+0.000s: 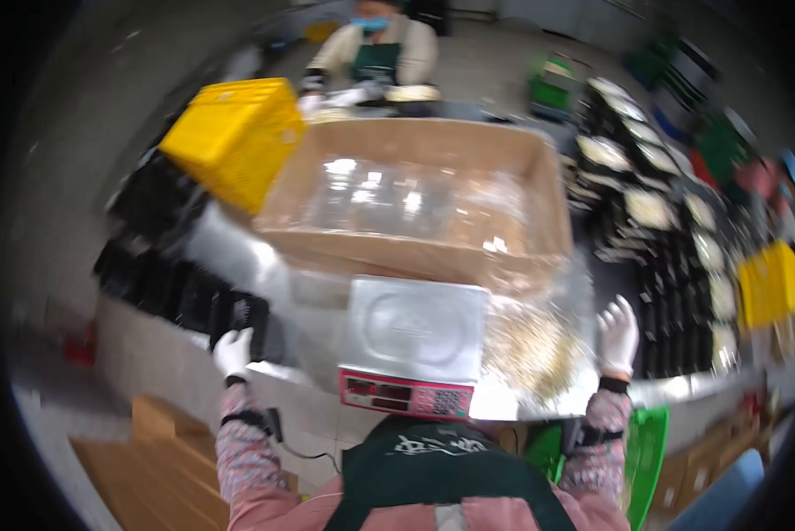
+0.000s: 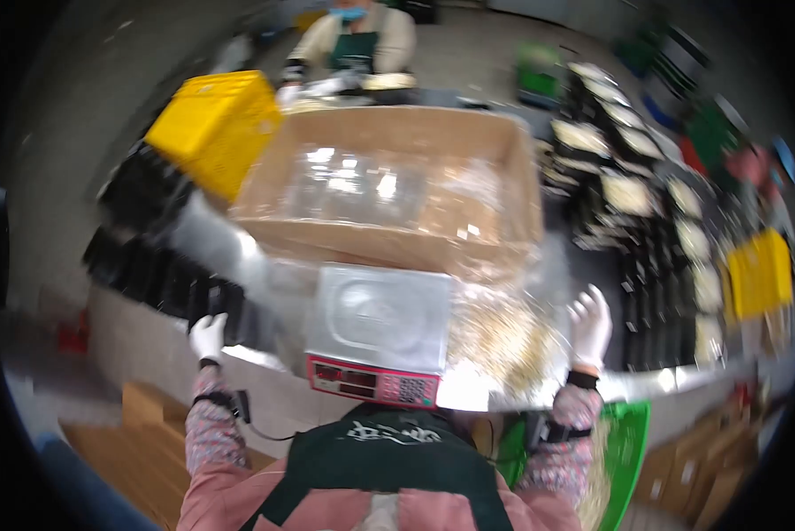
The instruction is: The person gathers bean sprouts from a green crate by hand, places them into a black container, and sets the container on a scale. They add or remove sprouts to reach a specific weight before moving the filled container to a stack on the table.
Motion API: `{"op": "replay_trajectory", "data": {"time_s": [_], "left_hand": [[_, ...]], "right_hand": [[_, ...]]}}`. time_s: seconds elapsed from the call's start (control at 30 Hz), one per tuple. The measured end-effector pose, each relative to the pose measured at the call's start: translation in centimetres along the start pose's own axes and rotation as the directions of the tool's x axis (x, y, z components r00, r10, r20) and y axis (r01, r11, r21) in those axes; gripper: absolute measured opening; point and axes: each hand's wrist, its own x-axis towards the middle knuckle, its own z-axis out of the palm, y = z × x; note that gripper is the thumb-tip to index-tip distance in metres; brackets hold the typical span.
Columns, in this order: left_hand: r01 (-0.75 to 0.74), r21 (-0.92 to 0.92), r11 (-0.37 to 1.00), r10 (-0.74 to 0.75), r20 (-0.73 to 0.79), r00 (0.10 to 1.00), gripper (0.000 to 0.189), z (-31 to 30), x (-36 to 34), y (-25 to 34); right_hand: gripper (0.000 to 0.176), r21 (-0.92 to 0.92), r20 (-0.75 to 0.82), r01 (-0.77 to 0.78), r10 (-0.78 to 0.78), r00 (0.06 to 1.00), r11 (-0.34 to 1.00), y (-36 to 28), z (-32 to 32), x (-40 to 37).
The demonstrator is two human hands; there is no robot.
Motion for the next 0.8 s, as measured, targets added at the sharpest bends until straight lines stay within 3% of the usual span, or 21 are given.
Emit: {"op": "replay_trajectory", "data": {"time_s": [0.03, 0.13, 0.2, 0.23, 0.27, 0.3, 0.33, 0.37, 0.4, 0.43, 0.47, 0.5, 0.6, 0.63, 0.73, 0.8], "left_hand": [[0.093, -0.010, 0.996, -0.093, -0.009, 0.996, 0.038, -0.3, 0.8, 0.3], [-0.194, -0.293, 0.936, 0.127, -0.230, 0.965, 0.045, -0.3, 1.5, 2.8], [-0.316, -0.343, 0.885, 0.235, -0.258, 0.937, 0.046, 2.3, 1.2, 6.7], [-0.380, -0.409, 0.830, 0.339, -0.172, 0.925, 0.041, 2.8, -0.9, 10.7], [-0.369, -0.567, 0.737, 0.451, 0.006, 0.892, 0.035, 3.7, -2.4, 14.3], [-0.551, -0.493, 0.673, 0.611, -0.049, 0.790, 0.028, 5.6, -4.6, 17.6], [-0.481, -0.618, 0.621, 0.686, 0.132, 0.716, 0.023, 4.8, -8.6, 22.7], [-0.552, -0.709, 0.438, 0.839, 0.102, 0.535, 0.019, 7.3, -11.0, 25.2], [-0.696, -0.633, 0.339, 0.933, 0.133, 0.334, 0.019, 7.5, -14.7, 28.4], [-0.707, -0.688, 0.164, 0.987, 0.108, 0.123, 0.021, 7.0, -18.7, 31.5], [-0.613, -0.785, 0.088, 0.991, 0.130, -0.024, 0.021, 9.6, -21.7, 32.4], [-0.625, -0.779, 0.045, 0.971, 0.181, -0.156, 0.020, 9.8, -25.0, 34.0], [-0.676, -0.719, -0.163, 0.932, 0.112, -0.344, 0.020, 16.3, -30.9, 36.2], [-0.674, -0.711, -0.199, 0.933, 0.072, -0.351, 0.020, 18.6, -32.0, 36.9], [-0.747, -0.610, -0.265, 0.881, 0.161, -0.445, 0.020, 24.8, -33.0, 38.0], [-0.783, -0.572, -0.243, 0.858, 0.250, -0.449, 0.022, 26.2, -33.1, 38.6]], "right_hand": [[0.035, 0.012, -0.056, 0.007, -0.006, 0.998, 1.000, -0.1, -0.2, -0.8], [0.029, 0.105, -0.200, -0.001, 0.023, 0.979, 0.994, -0.9, -1.1, -3.5], [0.027, 0.088, -0.338, 0.024, 0.007, 0.941, 0.996, -1.6, -1.5, -5.9], [0.027, 0.088, -0.357, 0.054, -0.019, 0.934, 0.995, -1.5, -2.1, -7.3], [0.027, 0.087, -0.379, 0.077, -0.038, 0.924, 0.993, -1.5, -2.5, -8.8], [0.027, 0.084, -0.418, 0.086, -0.043, 0.907, 0.993, -2.0, -2.1, -10.6], [0.028, 0.040, -0.444, 0.107, -0.078, 0.893, 0.993, -2.1, -3.1, -12.2], [0.029, 0.002, -0.472, 0.158, -0.138, 0.871, 0.987, -2.1, -4.2, -14.1], [0.030, -0.042, -0.502, 0.208, -0.201, 0.841, 0.977, -2.4, -5.4, -16.3], [0.032, -0.133, -0.521, 0.228, -0.264, 0.812, 0.965, -3.9, -5.5, -18.9], [0.030, -0.178, -0.542, 0.268, -0.322, 0.777, 0.947, -4.9, -6.4, -21.5], [0.029, -0.221, -0.601, 0.295, -0.368, 0.710, 0.930, -6.4, -7.0, -24.7], [0.029, -0.411, -0.735, 0.283, -0.499, 0.459, 0.866, -9.1, -10.4, -34.6], [0.030, -0.495, -0.763, 0.222, -0.543, 0.351, 0.840, -9.6, -11.5, -37.8], [0.028, -0.545, -0.781, 0.166, -0.569, 0.257, 0.822, -9.8, -13.2, -44.8], [0.031, -0.589, -0.765, 0.029, -0.568, 0.304, 0.808, -8.7, -15.3, -46.8]]}}
